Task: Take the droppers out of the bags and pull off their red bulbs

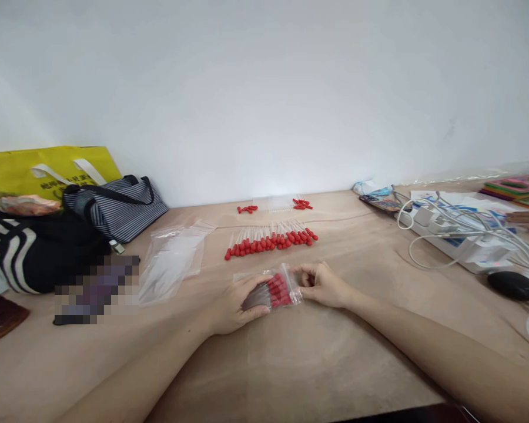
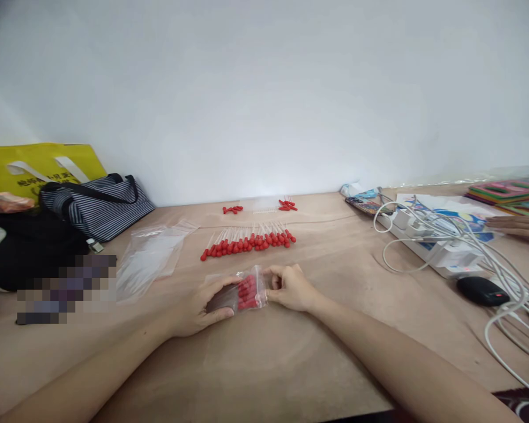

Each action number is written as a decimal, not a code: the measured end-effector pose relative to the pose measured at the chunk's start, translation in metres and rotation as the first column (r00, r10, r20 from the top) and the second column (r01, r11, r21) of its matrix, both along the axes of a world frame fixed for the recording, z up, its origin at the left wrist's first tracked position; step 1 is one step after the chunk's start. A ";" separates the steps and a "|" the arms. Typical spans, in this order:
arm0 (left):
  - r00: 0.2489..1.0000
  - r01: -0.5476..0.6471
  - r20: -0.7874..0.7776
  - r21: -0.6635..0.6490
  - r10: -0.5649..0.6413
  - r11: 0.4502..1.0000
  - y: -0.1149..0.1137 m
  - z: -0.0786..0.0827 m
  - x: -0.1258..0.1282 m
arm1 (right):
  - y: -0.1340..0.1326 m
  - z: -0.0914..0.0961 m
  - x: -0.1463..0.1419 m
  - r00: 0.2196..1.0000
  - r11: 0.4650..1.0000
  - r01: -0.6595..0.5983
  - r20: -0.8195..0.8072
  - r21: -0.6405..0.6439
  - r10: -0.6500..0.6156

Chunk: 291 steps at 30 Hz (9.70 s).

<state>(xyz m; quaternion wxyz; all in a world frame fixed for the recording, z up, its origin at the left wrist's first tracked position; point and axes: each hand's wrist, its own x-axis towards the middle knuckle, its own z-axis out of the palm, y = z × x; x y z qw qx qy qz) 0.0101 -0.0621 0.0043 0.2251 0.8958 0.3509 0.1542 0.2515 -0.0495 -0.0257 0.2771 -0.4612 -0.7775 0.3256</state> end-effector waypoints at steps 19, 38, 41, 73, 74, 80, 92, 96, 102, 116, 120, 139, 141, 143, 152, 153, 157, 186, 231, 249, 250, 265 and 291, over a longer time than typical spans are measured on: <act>1.000 0.011 -0.003 0.005 -0.011 1.000 0.001 -0.004 -0.002 | 0.003 0.007 0.001 0.988 0.992 -0.124 0.089 -0.035 0.127; 0.996 -0.070 -0.049 -0.052 0.067 0.996 0.005 -0.006 0.001 | 0.017 0.004 -0.001 0.974 0.964 -0.206 -0.128 -0.166 0.186; 0.996 -0.069 -0.053 -0.048 0.067 0.996 0.005 -0.006 0.001 | 0.018 0.002 -0.002 0.970 0.966 -0.198 -0.179 -0.167 0.167; 0.996 -0.076 -0.057 -0.029 0.074 0.997 0.003 -0.005 0.000 | 0.016 0.005 0.020 0.964 0.957 -0.161 -0.246 -0.240 0.101; 0.996 -0.076 -0.057 -0.030 0.075 0.997 0.003 -0.005 0.000 | 0.016 0.004 0.019 0.962 0.958 -0.162 -0.253 -0.237 0.100; 0.995 -0.085 -0.052 -0.039 0.083 0.996 0.004 -0.005 -0.002 | 0.025 0.007 0.035 0.928 0.932 -0.187 -0.366 -0.311 0.065; 0.996 -0.078 -0.045 -0.038 0.076 0.996 0.003 -0.001 -0.002 | 0.060 0.005 0.106 0.530 0.904 0.326 -0.738 -0.277 -0.417; 0.995 -0.087 -0.062 -0.044 0.084 0.995 0.003 0.000 -0.001 | 0.071 -0.009 0.093 0.456 0.749 0.622 -0.671 -0.229 -0.584; 0.995 -0.079 -0.056 -0.041 0.077 0.996 0.004 -0.003 -0.002 | 0.087 -0.027 0.066 0.470 0.659 0.719 -0.544 -0.220 -0.695; 0.997 -0.068 -0.048 -0.023 0.066 0.997 0.004 -0.003 -0.001 | 0.082 -0.019 0.055 0.580 0.767 0.512 -0.503 -0.385 -0.640; 0.997 -0.070 -0.047 -0.028 0.069 0.997 0.004 -0.004 -0.002 | 0.079 -0.017 0.050 0.575 0.784 0.436 -0.534 -0.441 -0.620; 0.996 -0.068 -0.058 -0.033 0.066 0.997 0.003 -0.001 -0.002 | 0.074 -0.011 0.057 0.593 0.742 0.553 -0.446 -0.380 -0.670; 0.996 -0.066 -0.055 -0.029 0.064 0.997 0.003 -0.003 -0.002 | 0.066 -0.006 0.053 0.617 0.770 0.562 -0.466 -0.302 -0.634; 0.997 -0.063 -0.050 -0.022 0.061 0.998 0.003 -0.004 -0.002 | 0.053 0.000 0.046 0.747 0.876 0.454 -0.466 -0.164 -0.475; 0.999 -0.037 -0.031 0.041 0.039 0.998 0.003 -0.006 -0.001 | 0.005 0.003 0.006 0.989 0.993 -0.115 -0.096 0.009 0.115; 0.999 -0.040 -0.028 0.048 0.041 0.998 0.003 -0.006 0.000 | 0.005 0.002 0.004 0.991 0.994 -0.097 -0.088 0.045 0.100; 0.998 -0.060 0.005 0.077 0.060 0.995 0.003 -0.011 0.001 | 0.006 0.003 -0.003 0.986 0.977 -0.142 -0.068 0.159 0.154; 0.994 -0.085 -0.071 0.020 0.086 0.996 0.001 -0.005 0.005 | 0.001 0.003 -0.006 0.934 0.861 -0.271 0.335 0.430 0.127; 0.994 -0.076 -0.074 0.011 0.077 0.997 0.003 -0.008 -0.001 | 0.073 -0.008 0.052 0.779 0.726 0.604 -0.435 0.329 -0.451; 0.997 -0.067 -0.047 0.010 0.068 0.998 0.003 -0.007 -0.001 | 0.082 -0.019 0.039 0.844 0.676 0.463 -0.053 0.573 -0.533; 0.997 -0.067 -0.049 0.010 0.067 0.998 0.002 -0.007 -0.001 | 0.081 -0.019 0.038 0.833 0.668 0.462 -0.026 0.584 -0.553; 0.992 -0.080 -0.101 0.003 0.080 0.997 0.002 -0.005 0.000 | 0.045 -0.005 0.038 0.825 0.693 0.555 -0.196 0.461 -0.530; 0.993 -0.056 -0.104 -0.012 0.054 0.998 0.000 -0.004 0.000 | 0.029 0.016 0.040 0.699 0.976 0.215 -0.691 -0.047 -0.187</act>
